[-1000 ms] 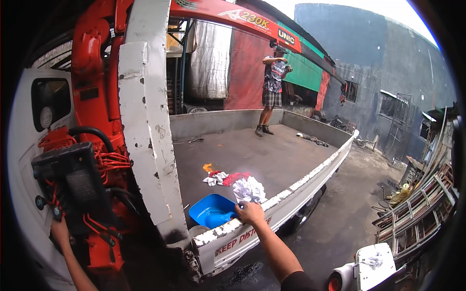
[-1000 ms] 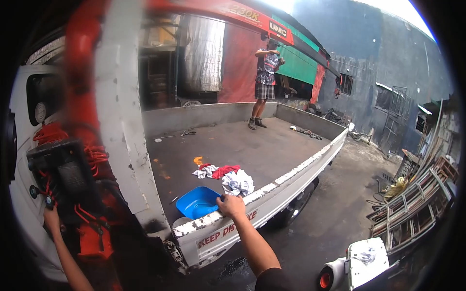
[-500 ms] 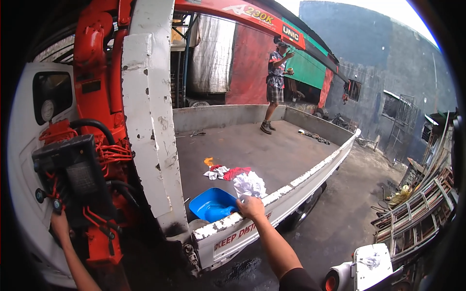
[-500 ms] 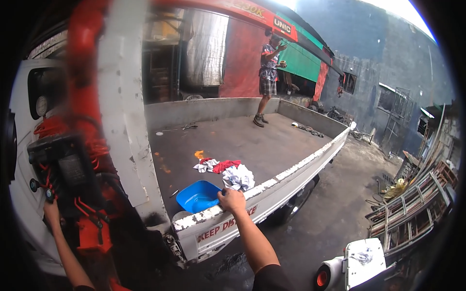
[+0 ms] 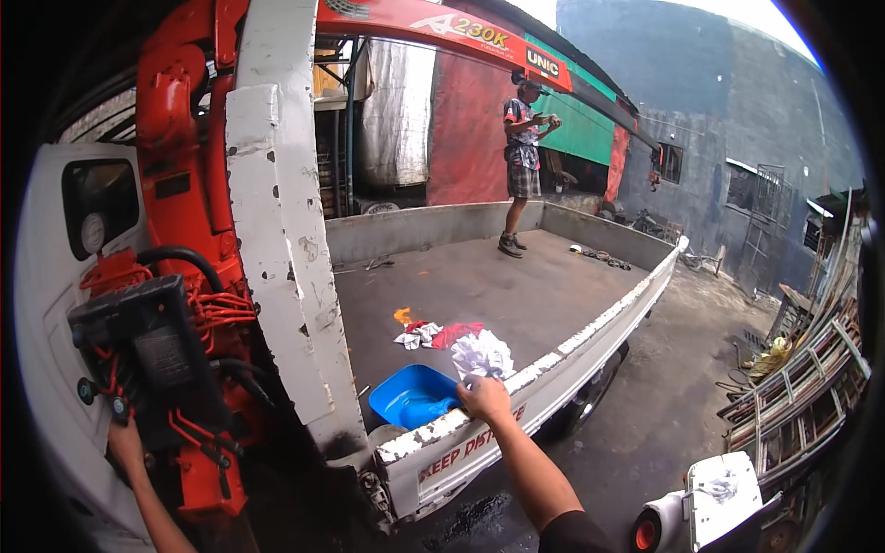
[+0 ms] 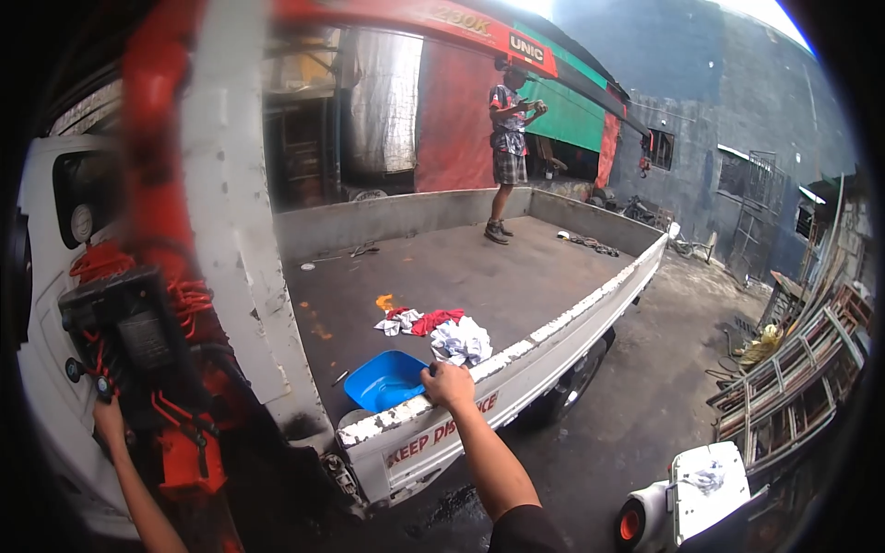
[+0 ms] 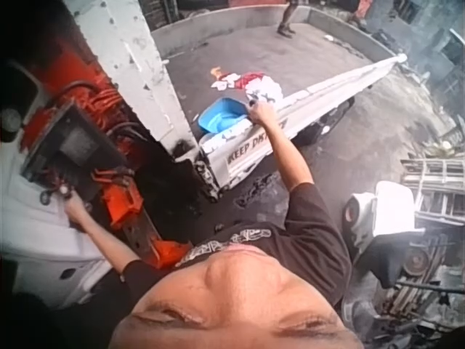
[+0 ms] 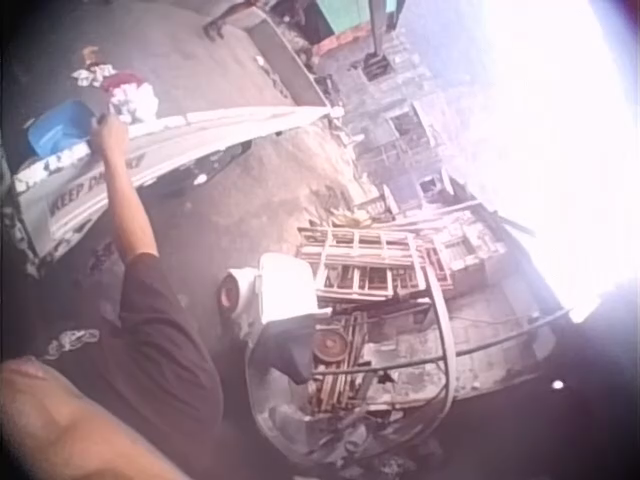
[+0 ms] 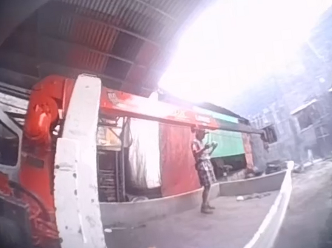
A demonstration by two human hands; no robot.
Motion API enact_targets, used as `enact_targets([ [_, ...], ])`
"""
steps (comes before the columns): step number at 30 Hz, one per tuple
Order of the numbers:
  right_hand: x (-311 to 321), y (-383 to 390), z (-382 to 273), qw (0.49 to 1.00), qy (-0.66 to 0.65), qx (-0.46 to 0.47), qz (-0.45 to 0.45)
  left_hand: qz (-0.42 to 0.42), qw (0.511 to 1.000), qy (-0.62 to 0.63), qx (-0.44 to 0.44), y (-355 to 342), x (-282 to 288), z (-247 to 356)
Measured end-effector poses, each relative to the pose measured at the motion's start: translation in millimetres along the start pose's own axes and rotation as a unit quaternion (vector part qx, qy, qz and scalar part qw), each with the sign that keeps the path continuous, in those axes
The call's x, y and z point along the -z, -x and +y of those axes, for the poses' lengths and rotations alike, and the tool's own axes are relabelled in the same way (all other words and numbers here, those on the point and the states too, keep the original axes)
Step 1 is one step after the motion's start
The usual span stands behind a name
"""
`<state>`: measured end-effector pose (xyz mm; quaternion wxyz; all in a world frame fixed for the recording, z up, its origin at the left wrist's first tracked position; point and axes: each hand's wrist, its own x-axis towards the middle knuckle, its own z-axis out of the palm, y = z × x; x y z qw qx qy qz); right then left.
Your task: Operating a truck-mounted hydraulic crane using levers to move the crane arm.
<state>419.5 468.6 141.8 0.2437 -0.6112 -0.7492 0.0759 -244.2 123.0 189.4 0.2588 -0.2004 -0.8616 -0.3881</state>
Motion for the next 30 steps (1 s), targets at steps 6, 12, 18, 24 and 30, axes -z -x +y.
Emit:
enact_targets([
  [6,1,2,-1,1.000,0.011,-0.012,-0.008,-0.004,1.000,0.006,0.001,10,3,8],
  [12,-3,-3,4,1.000,0.010,-0.001,0.008,0.010,1.000,0.003,0.004,11,8,9],
  [18,-2,-4,-2,1.000,0.014,-0.001,0.005,0.004,1.000,0.002,0.011,15,18,28],
  [24,-4,-2,-3,1.000,-0.004,-0.012,0.021,0.010,1.000,0.006,0.019,10,9,13],
  [30,0,-3,-2,1.000,-0.018,-0.016,0.012,0.015,1.000,-0.001,0.012,10,9,8],
])
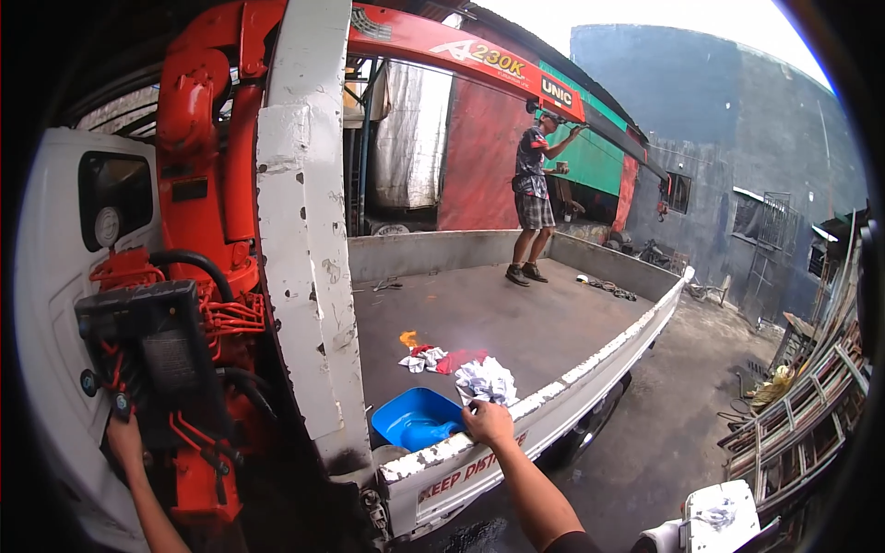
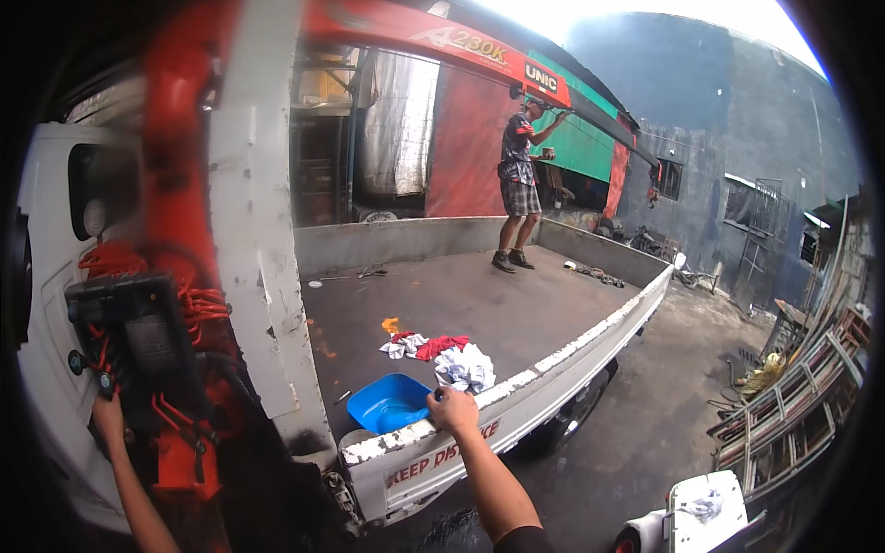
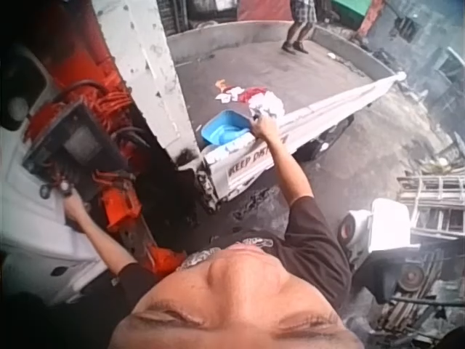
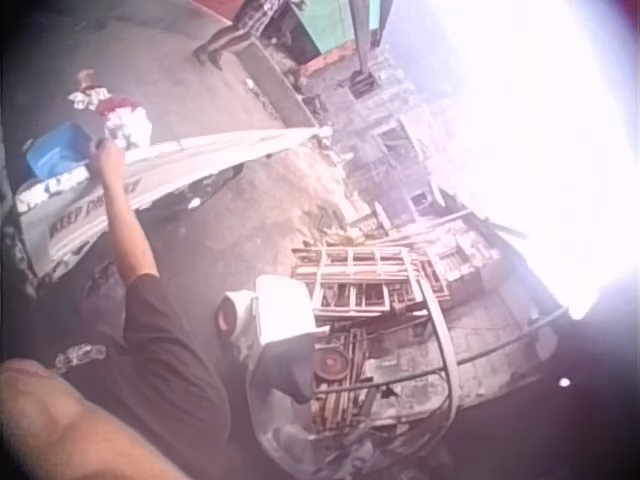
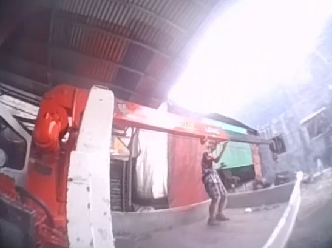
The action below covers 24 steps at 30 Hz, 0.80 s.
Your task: Operating a truck-mounted hydraulic crane using levers to move the crane arm.
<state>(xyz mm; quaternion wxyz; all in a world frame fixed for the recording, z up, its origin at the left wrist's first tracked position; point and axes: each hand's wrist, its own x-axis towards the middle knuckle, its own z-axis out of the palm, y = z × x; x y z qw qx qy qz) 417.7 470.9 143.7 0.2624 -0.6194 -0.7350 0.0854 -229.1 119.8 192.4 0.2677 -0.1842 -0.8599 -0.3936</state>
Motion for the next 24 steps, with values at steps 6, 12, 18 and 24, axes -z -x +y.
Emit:
enact_targets([
  [6,-4,0,4,1.000,0.009,-0.001,0.017,-0.024,1.000,0.006,0.018,9,12,27],
  [12,-1,0,2,1.000,0.002,0.001,0.002,-0.006,1.000,0.008,0.003,-5,-6,-7],
  [18,-7,-3,9,1.000,-0.008,-0.002,0.011,-0.022,1.000,0.013,-0.003,-6,-8,-1],
  [24,-1,2,1,1.000,-0.004,0.003,0.015,-0.026,1.000,-0.009,-0.009,-8,-4,-9],
])
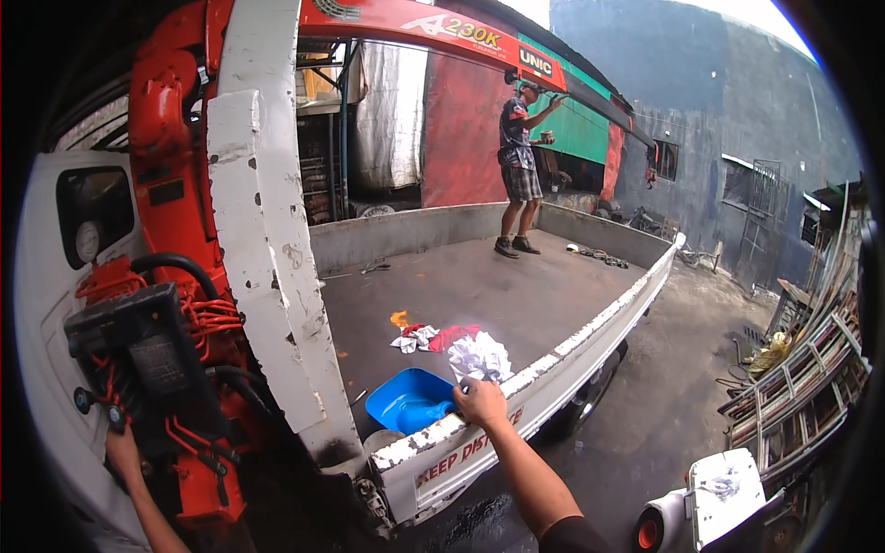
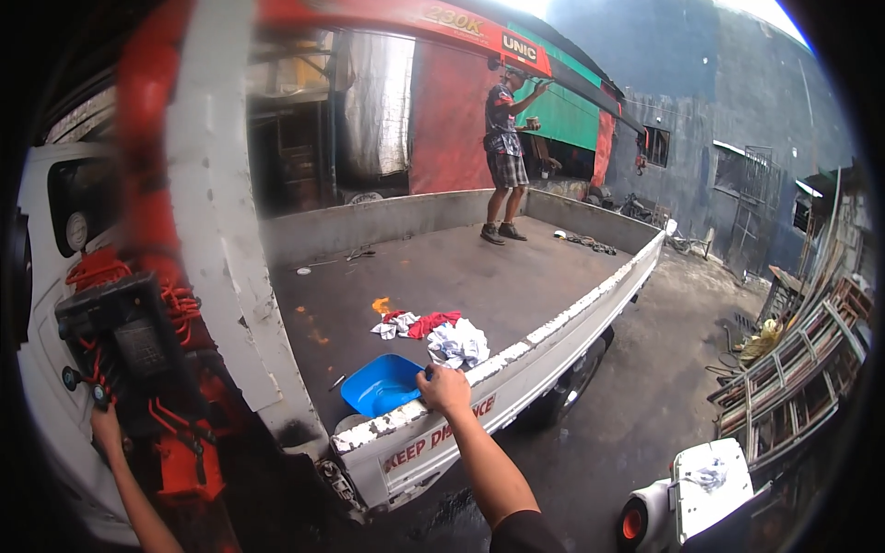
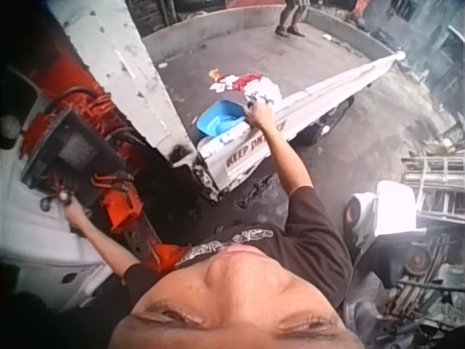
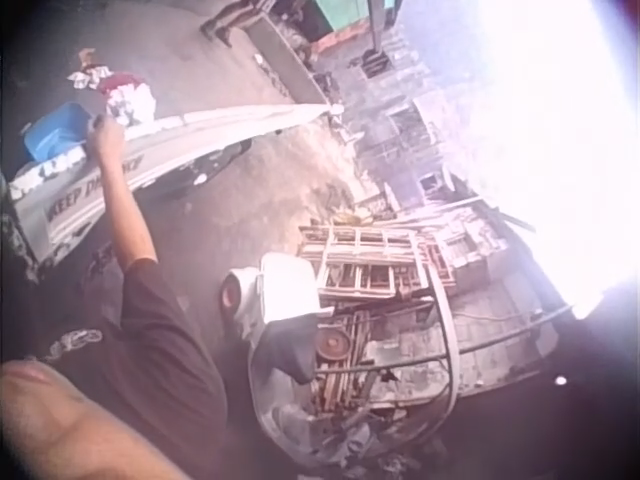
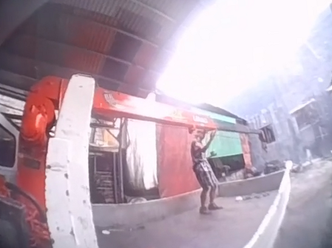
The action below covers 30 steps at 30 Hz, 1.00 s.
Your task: Operating a truck-mounted hydraulic crane using levers to move the crane arm.
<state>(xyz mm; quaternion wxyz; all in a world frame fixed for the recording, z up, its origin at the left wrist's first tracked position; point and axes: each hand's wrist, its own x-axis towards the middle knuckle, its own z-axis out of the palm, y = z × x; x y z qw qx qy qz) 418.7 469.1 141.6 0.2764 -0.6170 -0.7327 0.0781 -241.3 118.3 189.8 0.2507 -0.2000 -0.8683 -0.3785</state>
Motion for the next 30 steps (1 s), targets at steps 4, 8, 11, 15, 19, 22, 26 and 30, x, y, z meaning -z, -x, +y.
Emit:
enact_targets([
  [4,-1,-1,2,1.000,0.000,0.004,0.010,-0.011,0.999,-0.024,0.023,1,1,9],
  [8,3,0,-3,1.000,0.004,0.002,0.011,0.015,1.000,0.006,-0.002,-5,-8,-9],
  [11,1,-2,-2,1.000,0.002,0.009,0.009,0.010,1.000,-0.005,0.005,-5,-4,-1],
  [15,0,-1,1,1.000,-0.010,0.002,0.011,0.005,1.000,-0.011,0.011,0,0,10],
  [19,4,1,-1,1.000,-0.008,0.000,0.018,0.014,1.000,-0.008,0.006,-3,-3,2],
  [22,2,-1,-4,1.000,-0.008,-0.001,0.018,0.006,1.000,-0.002,-0.005,-16,-6,-17],
  [26,1,1,1,0.999,-0.023,-0.006,0.027,0.006,1.000,0.001,-0.004,-6,-7,-2],
  [30,1,1,4,0.999,-0.029,0.001,0.040,0.008,1.000,0.011,-0.019,-1,-1,5],
])
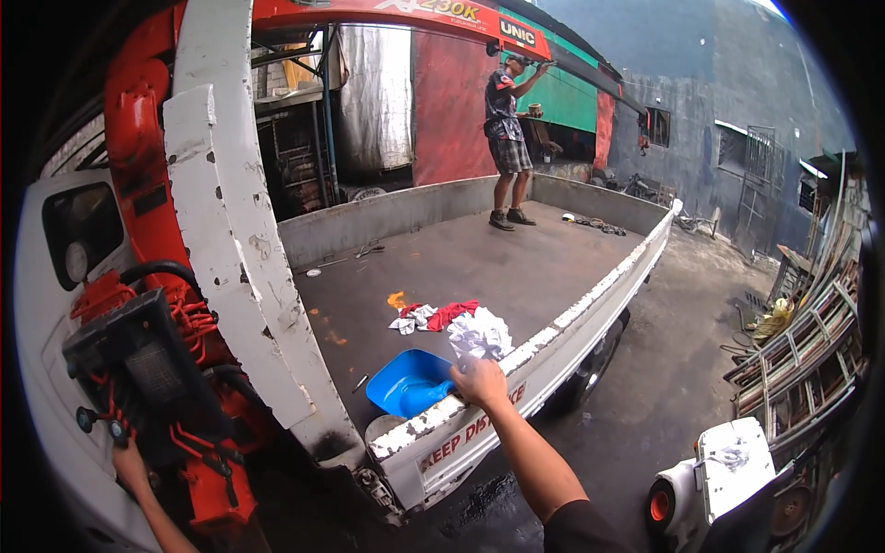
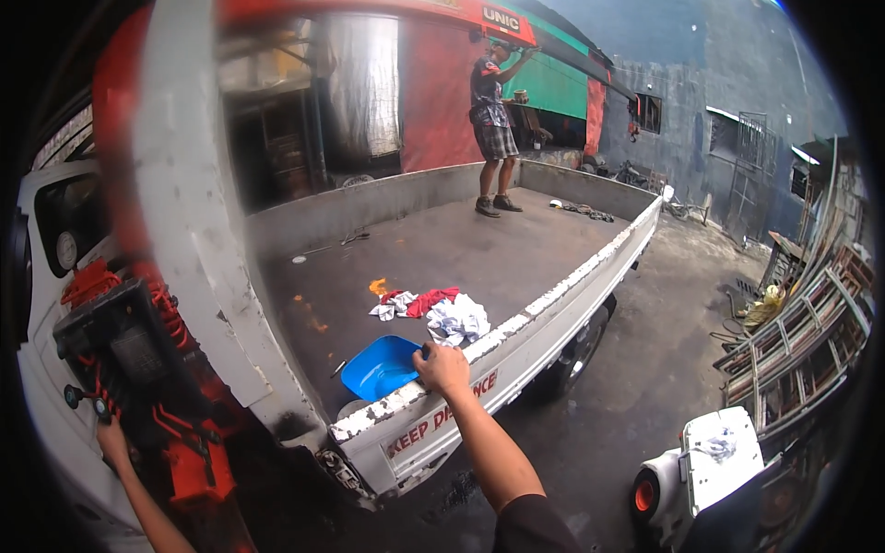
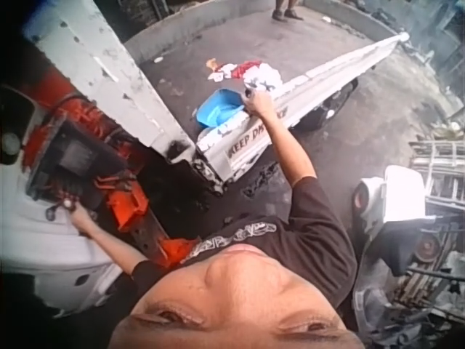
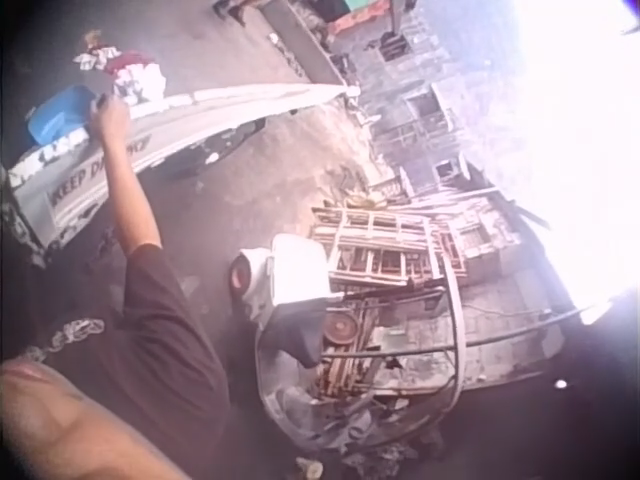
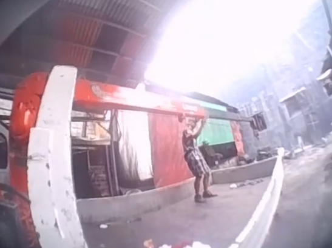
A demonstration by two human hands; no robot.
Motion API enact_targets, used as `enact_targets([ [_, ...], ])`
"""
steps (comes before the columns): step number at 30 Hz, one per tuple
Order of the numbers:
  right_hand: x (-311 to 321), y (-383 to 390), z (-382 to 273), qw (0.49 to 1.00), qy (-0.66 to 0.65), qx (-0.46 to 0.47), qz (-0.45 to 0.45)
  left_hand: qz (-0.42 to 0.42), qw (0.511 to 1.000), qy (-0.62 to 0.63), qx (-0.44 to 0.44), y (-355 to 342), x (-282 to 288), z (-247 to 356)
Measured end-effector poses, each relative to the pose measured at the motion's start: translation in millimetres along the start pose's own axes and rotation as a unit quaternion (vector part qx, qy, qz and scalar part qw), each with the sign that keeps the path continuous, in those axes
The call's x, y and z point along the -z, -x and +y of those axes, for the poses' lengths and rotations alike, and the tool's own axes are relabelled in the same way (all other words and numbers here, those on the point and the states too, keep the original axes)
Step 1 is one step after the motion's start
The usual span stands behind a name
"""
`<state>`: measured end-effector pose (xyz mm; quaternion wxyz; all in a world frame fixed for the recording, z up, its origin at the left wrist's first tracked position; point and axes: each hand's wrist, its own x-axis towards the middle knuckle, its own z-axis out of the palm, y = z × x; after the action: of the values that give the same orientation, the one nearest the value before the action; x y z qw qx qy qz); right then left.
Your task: Operating a truck-mounted hydraulic crane using levers to move the crane arm.
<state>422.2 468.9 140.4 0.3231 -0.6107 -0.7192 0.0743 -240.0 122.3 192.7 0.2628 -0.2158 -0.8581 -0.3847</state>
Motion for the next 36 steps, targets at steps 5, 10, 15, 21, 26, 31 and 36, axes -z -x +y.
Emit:
enact_targets([
  [5,3,-1,-5,1.000,0.004,-0.001,-0.016,-0.018,1.000,-0.010,0.020,-5,-2,-7],
  [10,-1,0,-2,1.000,-0.008,0.011,0.002,-0.004,1.000,0.001,0.016,-8,-9,-19],
  [15,3,0,-7,1.000,0.010,0.012,-0.010,-0.012,0.999,-0.019,0.025,-5,-4,-14],
  [21,-1,-1,-1,1.000,-0.012,-0.001,-0.011,-0.008,1.000,-0.021,0.022,-1,-5,-4],
  [26,-3,-2,-5,1.000,-0.006,-0.005,-0.011,-0.018,0.999,-0.031,0.028,-13,-9,-29],
  [31,1,-1,-3,1.000,-0.014,0.009,-0.003,0.008,0.999,-0.030,0.039,-8,-18,-23],
  [36,-5,-3,-2,1.000,-0.002,-0.006,-0.001,-0.011,0.998,-0.040,0.051,-6,-4,-15],
])
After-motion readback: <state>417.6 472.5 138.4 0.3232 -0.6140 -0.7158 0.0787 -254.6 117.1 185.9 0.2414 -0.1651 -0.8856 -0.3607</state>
